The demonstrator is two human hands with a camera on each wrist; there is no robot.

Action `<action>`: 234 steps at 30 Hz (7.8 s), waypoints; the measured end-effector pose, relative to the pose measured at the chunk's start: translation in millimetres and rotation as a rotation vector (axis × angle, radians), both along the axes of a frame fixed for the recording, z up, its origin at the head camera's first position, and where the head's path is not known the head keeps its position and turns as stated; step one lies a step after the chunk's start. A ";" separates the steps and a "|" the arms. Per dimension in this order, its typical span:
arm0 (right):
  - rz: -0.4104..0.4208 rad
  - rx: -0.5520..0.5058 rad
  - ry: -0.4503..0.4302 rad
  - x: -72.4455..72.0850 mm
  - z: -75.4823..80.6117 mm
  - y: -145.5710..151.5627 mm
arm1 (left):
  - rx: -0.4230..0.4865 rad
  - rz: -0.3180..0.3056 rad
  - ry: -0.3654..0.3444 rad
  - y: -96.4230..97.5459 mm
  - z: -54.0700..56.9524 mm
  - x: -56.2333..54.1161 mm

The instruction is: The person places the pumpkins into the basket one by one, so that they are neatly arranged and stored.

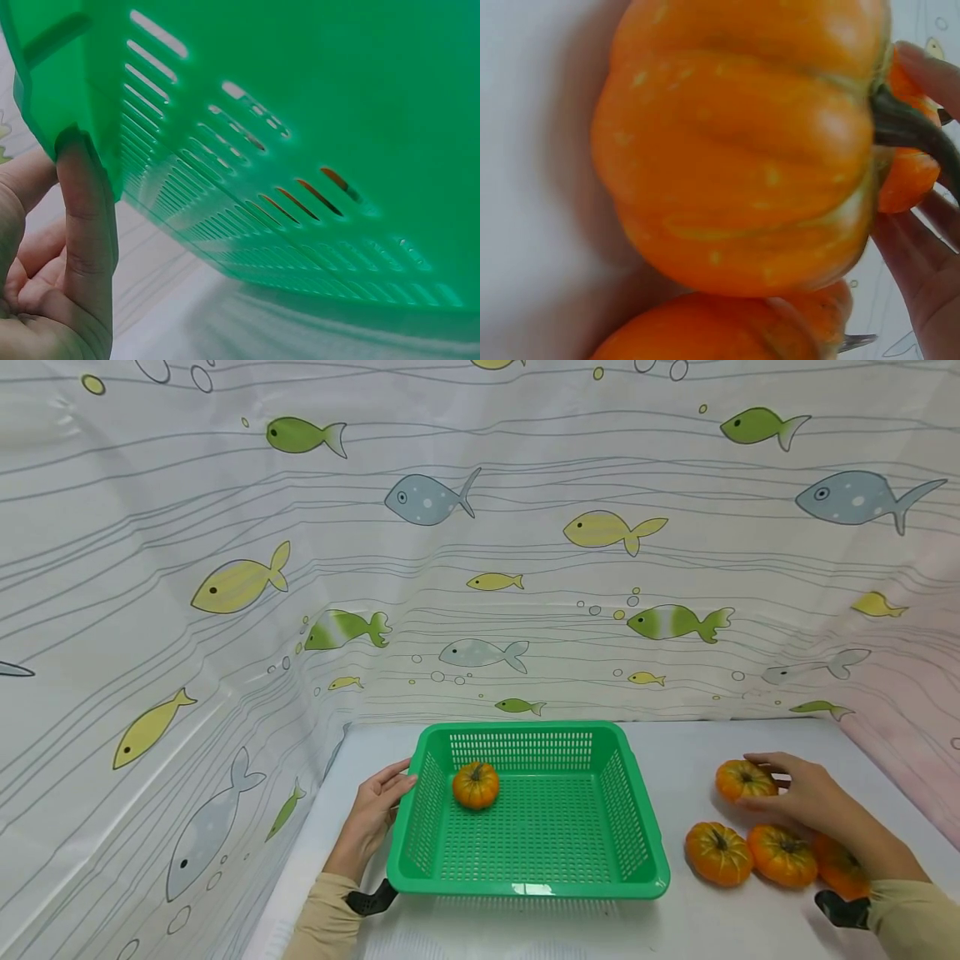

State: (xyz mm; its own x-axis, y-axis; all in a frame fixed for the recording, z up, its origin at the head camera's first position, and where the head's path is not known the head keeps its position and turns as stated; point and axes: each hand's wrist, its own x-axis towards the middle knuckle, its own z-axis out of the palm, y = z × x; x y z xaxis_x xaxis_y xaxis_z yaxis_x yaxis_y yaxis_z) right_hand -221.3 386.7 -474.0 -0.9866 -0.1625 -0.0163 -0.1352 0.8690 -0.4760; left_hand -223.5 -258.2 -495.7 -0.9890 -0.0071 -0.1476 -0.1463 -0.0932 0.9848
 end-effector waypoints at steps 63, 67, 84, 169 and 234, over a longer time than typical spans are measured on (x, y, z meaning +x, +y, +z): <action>0.359 -0.163 0.205 -25.4 89.9 -147.0 | 0.025 -0.007 0.015 0.3 -0.3 1.8; 0.387 -0.181 0.194 -29.0 90.4 -157.4 | 0.031 -0.018 0.020 0.0 -0.8 1.8; 0.481 -0.160 0.150 -42.0 87.0 -199.8 | 0.038 -0.019 0.020 -1.5 0.6 1.9; 0.618 0.047 0.081 -66.4 11.6 -311.7 | 0.030 -0.014 0.012 0.0 0.4 0.4; 0.540 -0.122 0.151 -58.2 69.1 -266.2 | 0.022 0.005 0.009 -0.3 2.4 1.3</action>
State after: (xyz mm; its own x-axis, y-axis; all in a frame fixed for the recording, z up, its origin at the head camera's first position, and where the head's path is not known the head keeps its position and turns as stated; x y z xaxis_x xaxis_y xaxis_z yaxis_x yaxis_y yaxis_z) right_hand -279.5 120.5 -404.9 -0.7529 -0.6361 0.1692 -0.6192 0.5974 -0.5096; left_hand -222.3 -258.5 -493.3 -0.9902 -0.0087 -0.1393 -0.1374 -0.1154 0.9838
